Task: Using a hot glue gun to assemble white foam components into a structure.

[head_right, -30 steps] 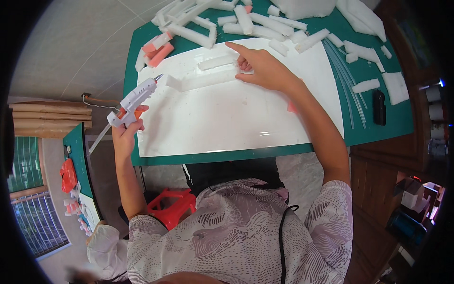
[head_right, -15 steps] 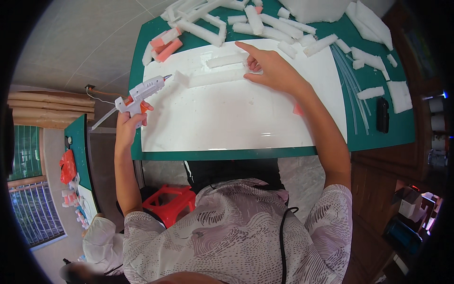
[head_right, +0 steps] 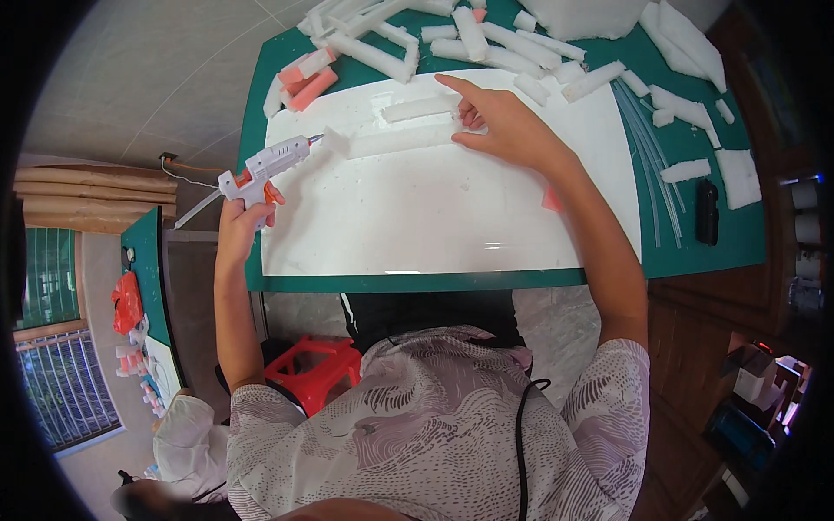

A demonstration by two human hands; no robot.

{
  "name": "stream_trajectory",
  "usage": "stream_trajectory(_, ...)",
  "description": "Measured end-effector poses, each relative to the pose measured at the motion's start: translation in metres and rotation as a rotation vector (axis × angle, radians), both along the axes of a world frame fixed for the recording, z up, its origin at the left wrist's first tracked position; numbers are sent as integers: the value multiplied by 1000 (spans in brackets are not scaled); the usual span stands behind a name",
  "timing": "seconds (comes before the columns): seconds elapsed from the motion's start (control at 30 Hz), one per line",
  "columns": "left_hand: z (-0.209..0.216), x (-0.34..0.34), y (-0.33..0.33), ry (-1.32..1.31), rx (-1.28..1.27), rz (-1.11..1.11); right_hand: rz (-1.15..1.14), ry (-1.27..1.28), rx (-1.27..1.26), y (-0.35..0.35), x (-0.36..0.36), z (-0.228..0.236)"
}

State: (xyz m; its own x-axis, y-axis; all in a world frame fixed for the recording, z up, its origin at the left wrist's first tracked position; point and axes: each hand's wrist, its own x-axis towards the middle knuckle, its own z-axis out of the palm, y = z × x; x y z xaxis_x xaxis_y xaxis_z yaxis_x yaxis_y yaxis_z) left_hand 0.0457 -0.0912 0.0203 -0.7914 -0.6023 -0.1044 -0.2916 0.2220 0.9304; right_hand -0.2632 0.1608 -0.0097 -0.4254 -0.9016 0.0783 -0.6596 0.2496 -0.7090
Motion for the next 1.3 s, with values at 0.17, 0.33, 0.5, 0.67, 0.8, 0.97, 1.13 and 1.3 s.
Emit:
stream_trajectory(0.17,0,1,1,4,-6,23,-4,2,-3,-1,1,1)
stream_trajectory(0.33,-3,4,-5,-28,-13,7,-11,5,-2,0,1,1)
stream_trajectory(0.5,-5,5,-4,-12,1,6,-3,10,-4,0,2,3)
stream_trajectory(0.67,4,2,9,120,79,45,-8,0,5,0,2,3)
stream_trajectory(0.8,2,15,5,159,43,-2,-22,5,12,0,4,4)
stream_trajectory(0.97,-17,35,25,104,-264,-129,9,31,10,0,0,3)
stream_trajectory(1.13,-15,26,53,-100,-436,-219,-8,5,-11,1,-1,-1)
stream_trajectory(1.3,-24,19,48,-121,-440,-237,17,8,-47,1,1,0)
